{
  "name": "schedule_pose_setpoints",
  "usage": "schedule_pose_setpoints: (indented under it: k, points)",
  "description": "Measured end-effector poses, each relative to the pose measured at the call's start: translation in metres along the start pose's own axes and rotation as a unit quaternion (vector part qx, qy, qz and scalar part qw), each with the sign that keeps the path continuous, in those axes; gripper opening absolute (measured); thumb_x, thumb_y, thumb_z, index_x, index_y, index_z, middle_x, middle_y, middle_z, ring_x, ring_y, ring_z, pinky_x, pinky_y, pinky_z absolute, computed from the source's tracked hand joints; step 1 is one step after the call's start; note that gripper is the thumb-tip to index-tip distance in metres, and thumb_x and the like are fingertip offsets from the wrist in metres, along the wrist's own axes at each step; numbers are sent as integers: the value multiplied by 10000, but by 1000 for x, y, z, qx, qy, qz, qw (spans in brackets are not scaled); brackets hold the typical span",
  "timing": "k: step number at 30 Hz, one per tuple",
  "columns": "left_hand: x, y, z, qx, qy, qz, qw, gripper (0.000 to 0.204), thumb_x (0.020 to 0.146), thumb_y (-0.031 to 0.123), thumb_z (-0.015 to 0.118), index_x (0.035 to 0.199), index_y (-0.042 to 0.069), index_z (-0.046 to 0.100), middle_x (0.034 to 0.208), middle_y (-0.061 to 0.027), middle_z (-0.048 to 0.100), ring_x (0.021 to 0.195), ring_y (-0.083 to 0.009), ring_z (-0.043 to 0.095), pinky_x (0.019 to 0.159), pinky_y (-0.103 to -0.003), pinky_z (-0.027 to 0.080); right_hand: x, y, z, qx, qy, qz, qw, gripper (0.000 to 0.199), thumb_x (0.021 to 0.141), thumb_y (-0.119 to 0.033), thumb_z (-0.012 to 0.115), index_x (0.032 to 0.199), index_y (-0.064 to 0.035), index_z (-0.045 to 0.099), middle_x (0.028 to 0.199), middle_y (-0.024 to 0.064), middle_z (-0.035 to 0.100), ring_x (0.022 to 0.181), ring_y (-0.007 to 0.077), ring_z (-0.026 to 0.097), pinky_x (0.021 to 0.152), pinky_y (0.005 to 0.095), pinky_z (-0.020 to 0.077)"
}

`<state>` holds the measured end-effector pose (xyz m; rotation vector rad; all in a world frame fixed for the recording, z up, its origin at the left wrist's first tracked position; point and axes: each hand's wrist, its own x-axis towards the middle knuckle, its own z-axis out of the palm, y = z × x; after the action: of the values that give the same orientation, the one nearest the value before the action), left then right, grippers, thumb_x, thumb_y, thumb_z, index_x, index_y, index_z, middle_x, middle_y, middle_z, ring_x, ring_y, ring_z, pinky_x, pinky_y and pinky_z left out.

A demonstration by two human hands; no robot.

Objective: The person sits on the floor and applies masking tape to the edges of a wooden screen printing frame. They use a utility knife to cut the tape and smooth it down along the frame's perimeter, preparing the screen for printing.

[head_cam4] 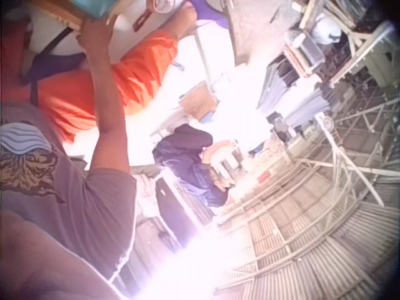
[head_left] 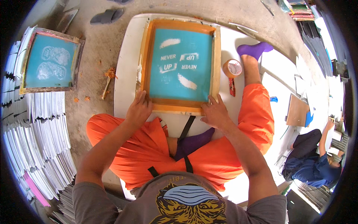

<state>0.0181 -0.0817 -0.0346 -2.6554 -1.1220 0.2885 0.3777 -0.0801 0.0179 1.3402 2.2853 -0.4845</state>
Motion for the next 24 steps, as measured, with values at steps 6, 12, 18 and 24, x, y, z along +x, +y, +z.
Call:
schedule_pose_setpoints:
  k: [6, 12, 18, 24]
  points:
    - [-15, -8, 5, -73, -8, -21, 997, 394, 997, 266, 555, 1284, 26, 679, 1264, -133, 733, 1417, -408, 513, 1290, -619, 128, -13, 16, 39, -23, 95, -37, 995, 576, 863, -308, 782, 1352, -53, 617, 1364, 104, 679, 1491, 293, 419, 1277, 549, 199]
    - [-31, 0, 15, -16, -21, -25, 999, 571, 1005, 380, 570, 1484, 70, 552, 1451, -134, 618, 1485, -473, 388, 1296, -612, 96, -13, 9, 57, -69, 134, -18, 988, 622, 899, -319, 747, 1431, -61, 554, 1478, 95, 596, 1536, 270, 355, 1288, 520, 186]
    - [-57, 4, -5, -51, -91, -59, 993, 793, 973, 508, 617, 1622, 122, 377, 1702, -85, 310, 1595, -414, 140, 1305, -576, 39, -50, 4, 60, -22, 68, 30, 997, 837, 997, -527, 573, 1670, -191, 207, 1740, -12, 197, 1611, 235, 151, 1300, 531, 135]
    - [-49, -5, -43, -93, -211, -99, 968, 839, 982, 629, 541, 1640, 147, 344, 1733, -24, 248, 1619, -301, 106, 1300, -572, 13, -67, 9, 49, -83, 9, 68, 994, 805, 1036, -644, 393, 1687, -228, 167, 1758, -14, 149, 1619, 233, 118, 1302, 544, 114]
